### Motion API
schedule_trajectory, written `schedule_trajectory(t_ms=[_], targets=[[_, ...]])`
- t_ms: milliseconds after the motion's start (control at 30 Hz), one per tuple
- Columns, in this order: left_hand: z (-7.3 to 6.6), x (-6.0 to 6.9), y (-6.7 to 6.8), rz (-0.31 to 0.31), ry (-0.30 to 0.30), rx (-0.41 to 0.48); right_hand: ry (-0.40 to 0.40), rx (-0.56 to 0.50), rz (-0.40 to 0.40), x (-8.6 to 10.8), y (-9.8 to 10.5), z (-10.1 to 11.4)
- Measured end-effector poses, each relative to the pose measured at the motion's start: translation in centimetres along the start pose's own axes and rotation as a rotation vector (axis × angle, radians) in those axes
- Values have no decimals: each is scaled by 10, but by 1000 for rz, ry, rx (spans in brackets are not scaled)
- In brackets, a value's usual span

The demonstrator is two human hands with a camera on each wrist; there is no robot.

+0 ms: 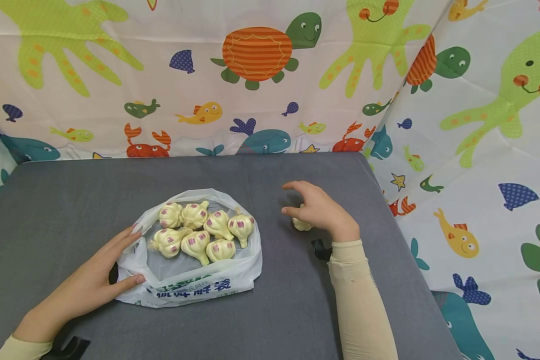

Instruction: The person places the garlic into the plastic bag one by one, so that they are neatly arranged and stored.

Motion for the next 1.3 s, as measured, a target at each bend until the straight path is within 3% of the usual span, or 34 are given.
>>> schedule_trajectory(t_ms=[1300], targets=[[0,0,1,11,4,0,-84,-89,92,11,9,-19]])
Point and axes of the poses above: each hand's wrist, its own x-axis away from the middle knuckle, its own y-axis out of the back of the hand, z = x × y, the point moved 3 cm from there along -x, towards the middle knuckle, and after that the axes turned 8 degrees about -x, right-handed, at the moved point
